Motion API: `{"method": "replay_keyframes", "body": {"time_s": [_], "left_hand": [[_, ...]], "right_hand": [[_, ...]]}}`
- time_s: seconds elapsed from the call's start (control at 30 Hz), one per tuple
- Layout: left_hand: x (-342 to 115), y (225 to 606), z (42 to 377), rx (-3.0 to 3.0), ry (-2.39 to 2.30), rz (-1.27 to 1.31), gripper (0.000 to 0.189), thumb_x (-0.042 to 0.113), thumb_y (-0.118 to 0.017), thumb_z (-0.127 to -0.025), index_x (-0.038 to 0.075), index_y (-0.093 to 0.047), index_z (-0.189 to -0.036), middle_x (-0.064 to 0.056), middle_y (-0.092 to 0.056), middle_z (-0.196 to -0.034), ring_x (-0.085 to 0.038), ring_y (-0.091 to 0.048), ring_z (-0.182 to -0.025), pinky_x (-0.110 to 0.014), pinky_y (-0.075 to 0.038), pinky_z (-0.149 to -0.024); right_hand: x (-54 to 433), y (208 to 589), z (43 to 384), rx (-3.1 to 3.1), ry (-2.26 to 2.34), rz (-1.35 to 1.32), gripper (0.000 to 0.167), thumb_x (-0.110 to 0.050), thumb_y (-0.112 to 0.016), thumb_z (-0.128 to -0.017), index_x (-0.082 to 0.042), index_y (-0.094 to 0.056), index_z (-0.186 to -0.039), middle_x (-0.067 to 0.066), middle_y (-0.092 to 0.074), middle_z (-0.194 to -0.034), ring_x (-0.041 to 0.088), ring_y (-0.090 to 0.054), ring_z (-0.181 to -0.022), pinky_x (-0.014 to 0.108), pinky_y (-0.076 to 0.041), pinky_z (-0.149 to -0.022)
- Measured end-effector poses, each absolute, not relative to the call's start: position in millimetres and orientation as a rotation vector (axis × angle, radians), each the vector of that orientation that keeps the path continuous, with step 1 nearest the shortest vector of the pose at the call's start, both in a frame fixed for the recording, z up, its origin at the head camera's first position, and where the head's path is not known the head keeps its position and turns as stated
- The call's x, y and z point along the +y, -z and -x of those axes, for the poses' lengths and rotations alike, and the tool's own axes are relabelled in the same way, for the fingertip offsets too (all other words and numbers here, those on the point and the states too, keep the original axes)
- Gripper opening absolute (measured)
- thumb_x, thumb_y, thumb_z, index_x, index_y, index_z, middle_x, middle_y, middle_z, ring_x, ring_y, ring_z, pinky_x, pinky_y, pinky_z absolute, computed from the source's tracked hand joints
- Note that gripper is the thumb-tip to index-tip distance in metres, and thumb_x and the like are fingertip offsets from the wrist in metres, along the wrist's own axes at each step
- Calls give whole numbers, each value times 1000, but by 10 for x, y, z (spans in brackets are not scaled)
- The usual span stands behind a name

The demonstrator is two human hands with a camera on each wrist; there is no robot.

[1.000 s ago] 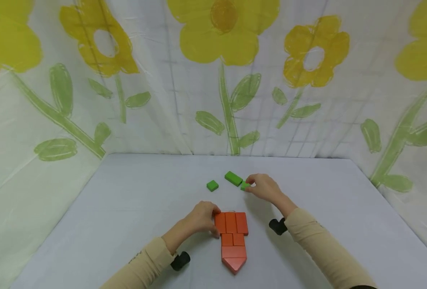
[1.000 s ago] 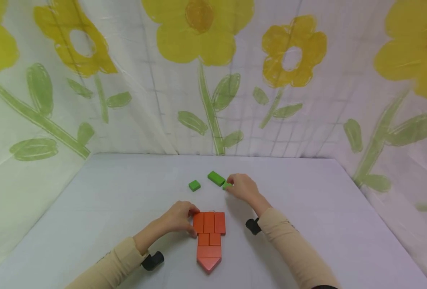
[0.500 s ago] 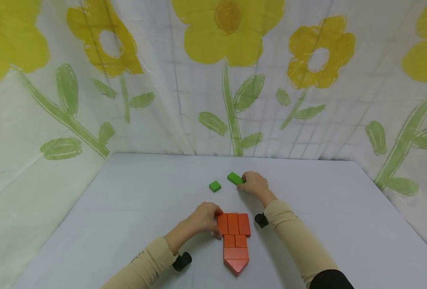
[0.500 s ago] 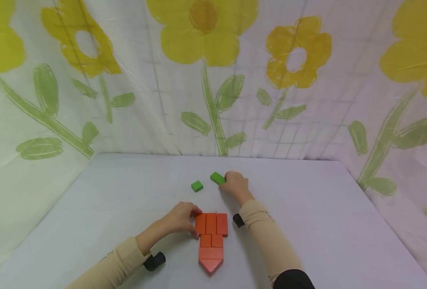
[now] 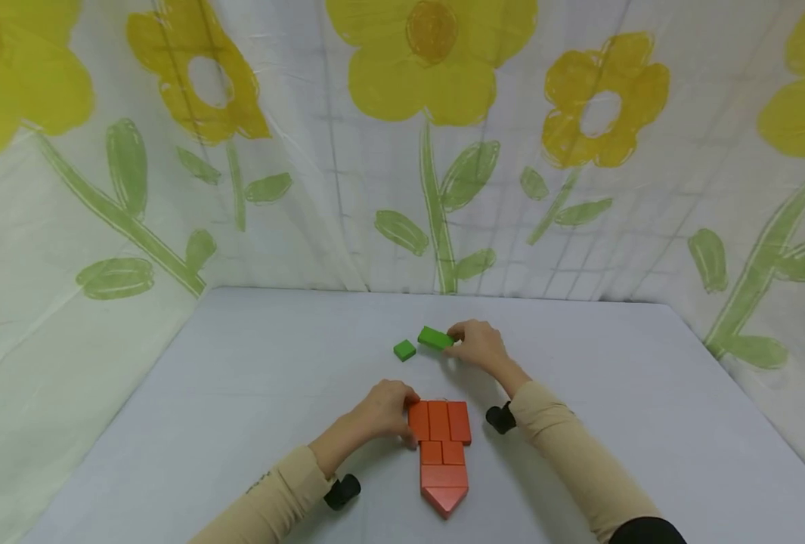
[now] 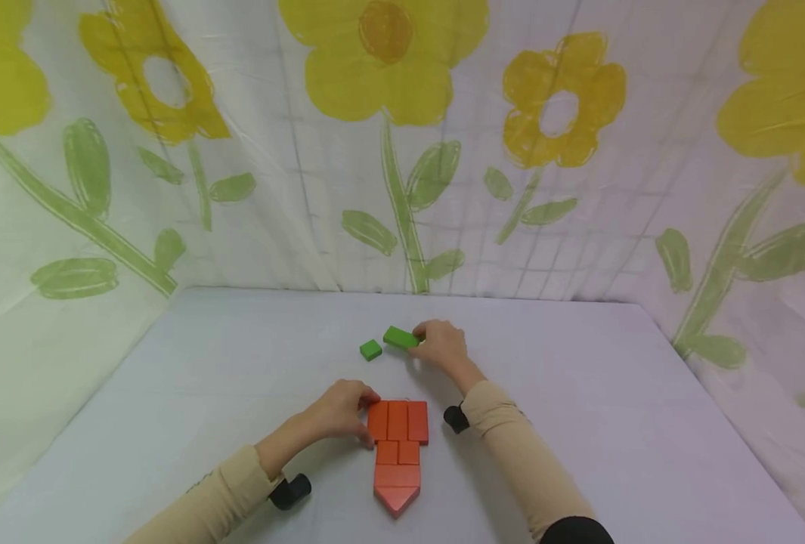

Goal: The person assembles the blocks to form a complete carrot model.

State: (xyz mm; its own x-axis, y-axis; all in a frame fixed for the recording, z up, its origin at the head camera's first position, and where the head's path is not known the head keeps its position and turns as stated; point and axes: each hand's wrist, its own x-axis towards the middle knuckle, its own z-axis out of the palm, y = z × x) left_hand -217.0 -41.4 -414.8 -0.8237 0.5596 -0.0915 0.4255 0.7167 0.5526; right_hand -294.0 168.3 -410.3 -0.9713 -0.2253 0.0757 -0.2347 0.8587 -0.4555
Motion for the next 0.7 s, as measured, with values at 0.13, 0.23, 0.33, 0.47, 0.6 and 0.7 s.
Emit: {"method": "replay_keyframes", "body": {"time_s": [0.13, 0.23, 0.33, 0.47, 0.6, 0.7], "left_hand": [[-412, 4154, 2186, 2664, -771, -777, 54, 12, -92, -62, -5, -68, -108, -11, -65, -100, -27, -57, -96, -42, -48, -89], [-417, 4152, 2190, 2657, -780, -772, 54, 12, -91, -62, -5, -68, -108, -11, -66, -100, -26, -57, -96, -42, -49, -90], [-424, 4148, 2189, 2656, -789, -782, 55, 11, -91, -62, -6, -67, -108, -11, -66, -100, -26, -57, -96, -41, -49, -90], [-429, 4161, 2187, 2651, -801, -781, 56, 11, -91, -62, -6, -67, -109, -12, -65, -101, -27, -57, -96, -42, -49, -90], [-439, 4178, 2191, 2635, -811, -784, 57, 12, -91, -63, -6, -66, -111, -12, -64, -103, -27, -57, -97, -43, -48, -91], [-464, 4187, 2209, 2610, -838, -809, 59, 13, -92, -63, -6, -65, -112, -12, -64, -104, -27, -57, -97, -42, -49, -90]], "right_hand": [[1748, 4084, 2820, -3039, -848, -621, 34, -17, -78, -79, -2, -72, -109, 9, -71, -101, 26, -65, -95, 40, -53, -79], [1784, 4113, 2732, -3068, -853, -763, 32, -15, -79, -78, -2, -73, -107, 8, -72, -102, 25, -64, -95, 38, -53, -81], [1812, 4138, 2684, -3093, -832, -854, 32, -15, -79, -78, -2, -73, -105, 6, -72, -100, 23, -63, -93, 35, -53, -79], [1833, 4153, 2658, -3114, -845, -923, 31, -18, -79, -80, -2, -73, -106, 6, -71, -101, 20, -62, -91, 33, -52, -77], [1822, 4186, 2654, -3087, -864, -927, 24, -19, -73, -86, -2, -73, -103, 6, -72, -99, 16, -62, -87, 29, -52, -73], [1806, 4224, 2655, -3055, -864, -927, 18, -15, -70, -89, -1, -74, -100, 7, -72, -96, 13, -63, -83, 27, -52, -71]]}}
